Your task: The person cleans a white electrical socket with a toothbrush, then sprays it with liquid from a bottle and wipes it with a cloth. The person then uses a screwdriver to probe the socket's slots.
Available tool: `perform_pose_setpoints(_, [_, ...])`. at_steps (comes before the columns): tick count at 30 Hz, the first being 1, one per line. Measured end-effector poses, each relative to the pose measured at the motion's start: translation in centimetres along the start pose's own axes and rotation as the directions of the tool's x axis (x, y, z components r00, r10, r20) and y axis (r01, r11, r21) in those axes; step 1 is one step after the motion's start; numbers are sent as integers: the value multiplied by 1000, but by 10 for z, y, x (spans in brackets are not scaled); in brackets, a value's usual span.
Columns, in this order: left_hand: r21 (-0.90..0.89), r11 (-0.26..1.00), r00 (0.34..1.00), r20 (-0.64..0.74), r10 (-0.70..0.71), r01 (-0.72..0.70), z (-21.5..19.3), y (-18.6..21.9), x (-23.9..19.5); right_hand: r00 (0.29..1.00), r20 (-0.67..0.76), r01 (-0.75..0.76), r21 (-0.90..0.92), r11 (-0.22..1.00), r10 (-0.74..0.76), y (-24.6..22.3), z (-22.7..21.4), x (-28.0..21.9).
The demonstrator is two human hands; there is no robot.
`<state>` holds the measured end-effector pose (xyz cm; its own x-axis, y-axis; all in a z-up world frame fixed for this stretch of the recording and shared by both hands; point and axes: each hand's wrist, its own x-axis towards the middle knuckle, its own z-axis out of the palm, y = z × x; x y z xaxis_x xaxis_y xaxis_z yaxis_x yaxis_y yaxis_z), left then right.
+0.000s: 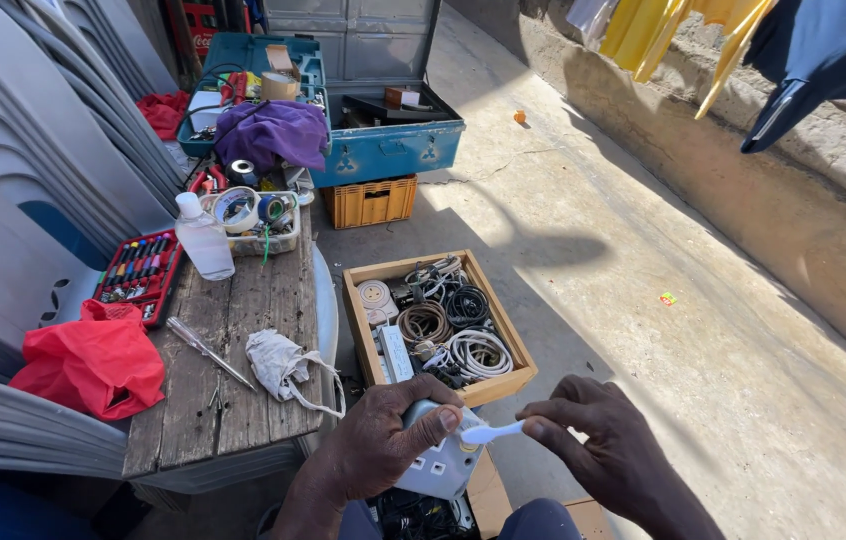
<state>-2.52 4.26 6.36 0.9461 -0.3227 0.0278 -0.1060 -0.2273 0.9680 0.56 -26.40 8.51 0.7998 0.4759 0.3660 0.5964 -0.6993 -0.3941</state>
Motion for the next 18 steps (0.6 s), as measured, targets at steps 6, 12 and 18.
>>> perform_pose_setpoints(6, [-160, 987, 952, -299, -61, 13, -2, -13, 4, 841, -289, -424, 174, 889, 458, -7, 11, -3])
perform_pose_setpoints(12, [-429, 903, 968, -239, -77, -34, 14, -24, 9, 759, -275, -590, 97, 802, 591, -12, 40, -11])
perform_pose_setpoints(18, [-220, 975, 937, -345, -54, -25, 16, -27, 15, 746, -164, -649, 39, 759, 646, -27, 43, -12])
